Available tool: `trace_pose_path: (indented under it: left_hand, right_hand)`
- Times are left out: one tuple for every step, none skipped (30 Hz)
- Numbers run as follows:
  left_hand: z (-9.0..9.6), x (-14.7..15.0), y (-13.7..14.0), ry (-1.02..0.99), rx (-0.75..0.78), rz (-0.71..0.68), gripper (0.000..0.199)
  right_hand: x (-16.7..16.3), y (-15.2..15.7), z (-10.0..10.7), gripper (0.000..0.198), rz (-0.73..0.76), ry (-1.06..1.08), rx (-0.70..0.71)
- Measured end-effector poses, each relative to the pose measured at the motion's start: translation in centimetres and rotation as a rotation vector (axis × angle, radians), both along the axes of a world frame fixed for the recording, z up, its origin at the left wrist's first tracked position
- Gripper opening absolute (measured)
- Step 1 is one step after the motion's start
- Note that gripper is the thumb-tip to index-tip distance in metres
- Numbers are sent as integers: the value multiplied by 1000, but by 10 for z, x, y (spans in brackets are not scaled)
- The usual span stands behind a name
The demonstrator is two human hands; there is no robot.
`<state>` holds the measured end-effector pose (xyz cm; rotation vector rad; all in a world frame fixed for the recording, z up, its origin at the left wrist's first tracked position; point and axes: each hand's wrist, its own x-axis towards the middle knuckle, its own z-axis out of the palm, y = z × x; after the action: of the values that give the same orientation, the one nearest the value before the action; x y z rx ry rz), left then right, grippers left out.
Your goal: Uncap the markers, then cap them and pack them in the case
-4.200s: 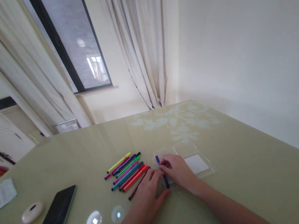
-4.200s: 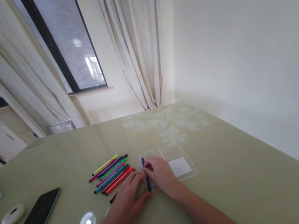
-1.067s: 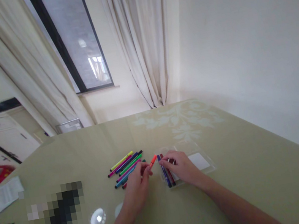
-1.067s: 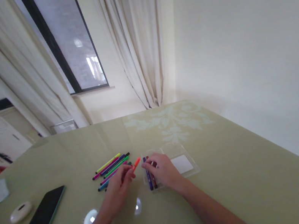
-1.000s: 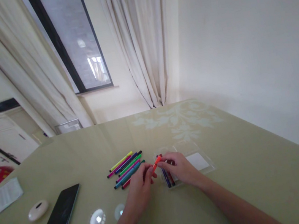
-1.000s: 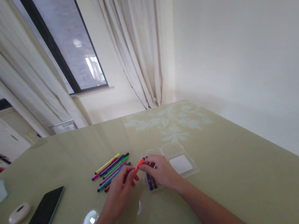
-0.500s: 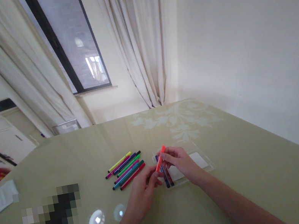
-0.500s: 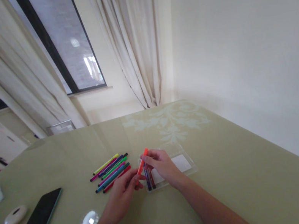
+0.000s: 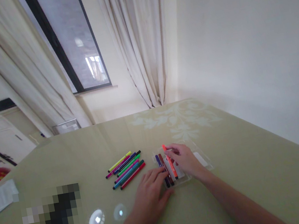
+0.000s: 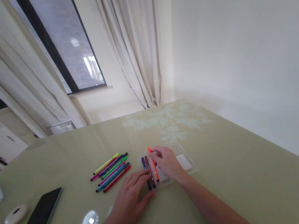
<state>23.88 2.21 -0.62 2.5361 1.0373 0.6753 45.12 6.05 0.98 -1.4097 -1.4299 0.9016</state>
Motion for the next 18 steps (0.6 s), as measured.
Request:
trace_pose_path:
  left_hand:
    - [-1,0,0,21,1,-8,43]
    - [-1,1,0,34,-1,-12,41]
    - [-1,1,1,43,-4,-13,39]
    - [-1,1,1,47,-7,-10,39]
    - [0,1,1,52,-10,-7,40]
    - [1,1,0,57,-13,-7,42]
    - [2,2,0,62,-15,-7,45]
    - [3,2,-1,71,-17,-10,48]
    - [4,3,-2,84,-19,-14,50]
    - [5,3,-3,99,-20,-16,52]
    - [5,3,-3,115,-21,-17,52]
    - [5,4,-4,128,-20,-15,52]
    - [5,4,-4,137,-20,-11,52]
    - [5,4,-5,141,-19,-9,53]
    - [4,4,-5,141,-15,-6,53]
    - [3,4,-5,141,-11,-5,54]
    - [2,4,-4,139,-5,-4,54]
    - [2,4,-4,139,1,-2,55]
  right_hand:
    - [-1,-1,-1,30,13,-49,-10]
    - [-2,-2,-1,27,24,-106,-13]
    - [-3,-3,-2,24,31,-165,-10]
    - [-3,-3,-2,22,30,-220,-8]
    - [-3,-4,-3,20,24,-265,-10]
    - [-3,-4,-3,20,18,-296,-13]
    - [-3,-5,-4,19,16,-313,-15]
    - [-3,-5,-5,17,18,-323,-12]
    - [-3,-5,-5,13,26,-337,-3]
    - [-3,-5,-6,8,36,-359,12]
    - [-3,-5,-6,4,46,-388,32]
    - [-3,-5,-6,5,53,-420,53]
    - [-4,-6,-6,8,54,-452,72]
    - [-4,-6,-6,9,52,-480,88]
    - [-5,-6,-6,10,51,-501,100]
    - [-6,-6,-6,12,49,-518,109]
    - [-6,-6,-6,13,47,-535,115]
    - [-7,-6,-5,14,45,-553,119]
